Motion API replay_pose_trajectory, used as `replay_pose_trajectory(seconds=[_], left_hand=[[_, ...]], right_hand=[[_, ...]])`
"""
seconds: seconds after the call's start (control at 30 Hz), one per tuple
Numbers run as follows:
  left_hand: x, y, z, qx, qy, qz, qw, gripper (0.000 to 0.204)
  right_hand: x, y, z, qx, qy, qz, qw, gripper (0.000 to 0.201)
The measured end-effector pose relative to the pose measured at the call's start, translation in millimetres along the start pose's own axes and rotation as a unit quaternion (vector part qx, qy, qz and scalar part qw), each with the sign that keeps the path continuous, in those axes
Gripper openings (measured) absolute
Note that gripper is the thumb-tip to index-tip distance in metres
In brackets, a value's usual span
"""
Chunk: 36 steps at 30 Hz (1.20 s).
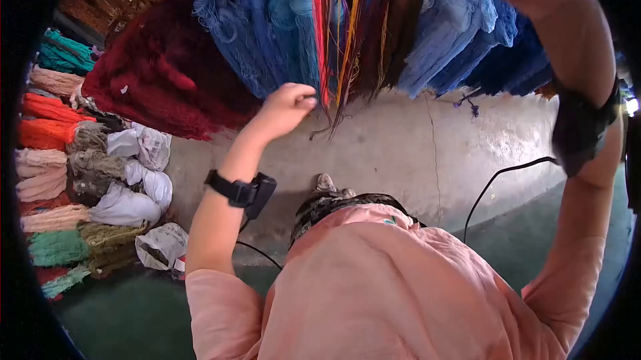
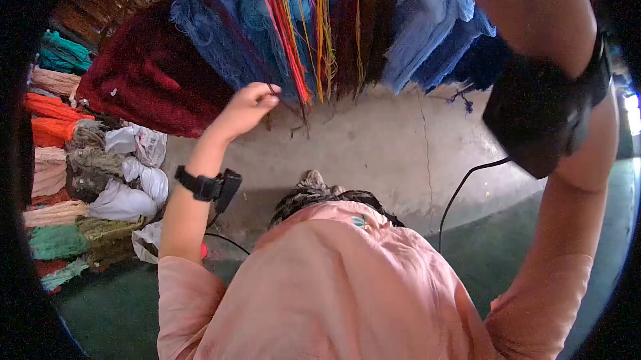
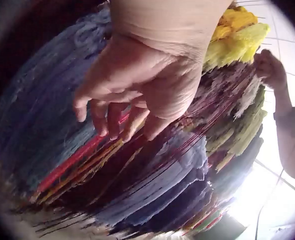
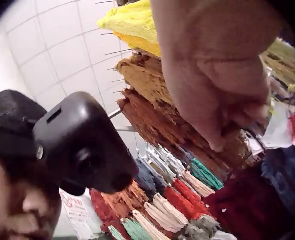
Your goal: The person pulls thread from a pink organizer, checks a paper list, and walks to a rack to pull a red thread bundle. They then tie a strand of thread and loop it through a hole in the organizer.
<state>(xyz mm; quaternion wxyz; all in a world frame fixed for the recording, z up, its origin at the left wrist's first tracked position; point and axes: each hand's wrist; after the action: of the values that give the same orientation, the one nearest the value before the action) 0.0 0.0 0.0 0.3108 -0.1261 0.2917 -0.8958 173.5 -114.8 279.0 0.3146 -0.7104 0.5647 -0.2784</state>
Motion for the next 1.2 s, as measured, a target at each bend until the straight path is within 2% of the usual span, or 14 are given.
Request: replay_pose_trajectory(seconds=[0.07, 0.1, 0.23, 0.3, 0.37, 0.4, 0.5, 0.63, 0.8, 0.9, 1.03, 1.07, 1.17, 1.2], left_hand=[[13.2, -23.6, 21.4, 0.12, -0.006, 0.064, 0.991, 0.018], [6.2, -44.0, 38.0, 0.21, 0.01, 0.092, 0.973, 0.017], [28.1, -76.4, 95.3, 0.3, 0.123, 0.104, 0.94, 0.018], [37.6, -75.3, 114.1, 0.293, 0.107, 0.08, 0.947, 0.019], [40.1, -72.6, 115.5, 0.303, 0.102, 0.04, 0.947, 0.023], [40.0, -71.8, 114.6, 0.325, 0.089, 0.02, 0.941, 0.024], [32.7, -66.7, 106.2, 0.372, 0.065, -0.025, 0.926, 0.029], [19.7, -62.3, 102.6, 0.318, 0.043, -0.02, 0.947, 0.02], [10.6, -59.4, 116.3, 0.213, -0.036, 0.039, 0.976, 0.007], [-7.9, -47.6, 117.9, 0.044, 0.204, 0.184, 0.961, 0.006], [-31.5, -23.4, 139.5, 0.104, 0.192, 0.241, 0.946, 0.006], [-41.5, -16.5, 138.4, 0.112, 0.234, 0.258, 0.93, 0.007], [-61.6, -2.0, 149.7, 0.195, 0.217, 0.27, 0.918, 0.007], [-66.9, 3.0, 154.4, 0.225, 0.199, 0.263, 0.917, 0.007]], right_hand=[[-2.4, 16.1, 14.2, -0.052, 0.097, -0.02, 0.994, 0.015], [-7.4, 26.0, 18.5, -0.015, -0.031, 0.024, 0.999, 0.015], [-18.7, 60.9, 56.8, -0.1, -0.144, 0.003, 0.985, 0.006], [-27.9, 78.6, 72.0, -0.094, -0.244, 0.078, 0.962, 0.014], [-30.3, 88.5, 79.7, -0.163, -0.195, 0.065, 0.965, 0.014], [-27.0, 87.6, 75.4, -0.219, -0.103, 0.021, 0.97, 0.006], [-38.7, 102.6, 91.3, -0.281, -0.138, 0.039, 0.949, 0.005], [-42.5, 104.1, 98.7, -0.348, -0.072, 0.034, 0.934, 0.004], [-50.2, 104.2, 125.9, -0.395, -0.132, 0.024, 0.909, 0.004], [-50.7, 106.6, 139.4, -0.485, -0.134, 0.012, 0.864, 0.004], [-38.7, 95.8, 159.6, -0.589, -0.108, 0.004, 0.801, 0.007], [-36.9, 92.7, 165.0, -0.587, -0.108, 0.023, 0.802, 0.007], [-21.2, 58.0, 170.6, -0.489, -0.073, 0.047, 0.868, 0.008], [-19.8, 53.5, 174.9, -0.462, -0.099, 0.106, 0.875, 0.008]])
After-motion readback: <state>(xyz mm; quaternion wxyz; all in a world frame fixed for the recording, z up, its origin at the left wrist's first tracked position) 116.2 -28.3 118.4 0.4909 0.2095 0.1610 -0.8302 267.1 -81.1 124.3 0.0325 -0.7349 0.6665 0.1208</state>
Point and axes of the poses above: each hand's wrist, its own x-axis away from the middle knuckle, its own y-axis out of the palm, z = x × y, and after that the axes turned 2 degrees about -y, right-handed
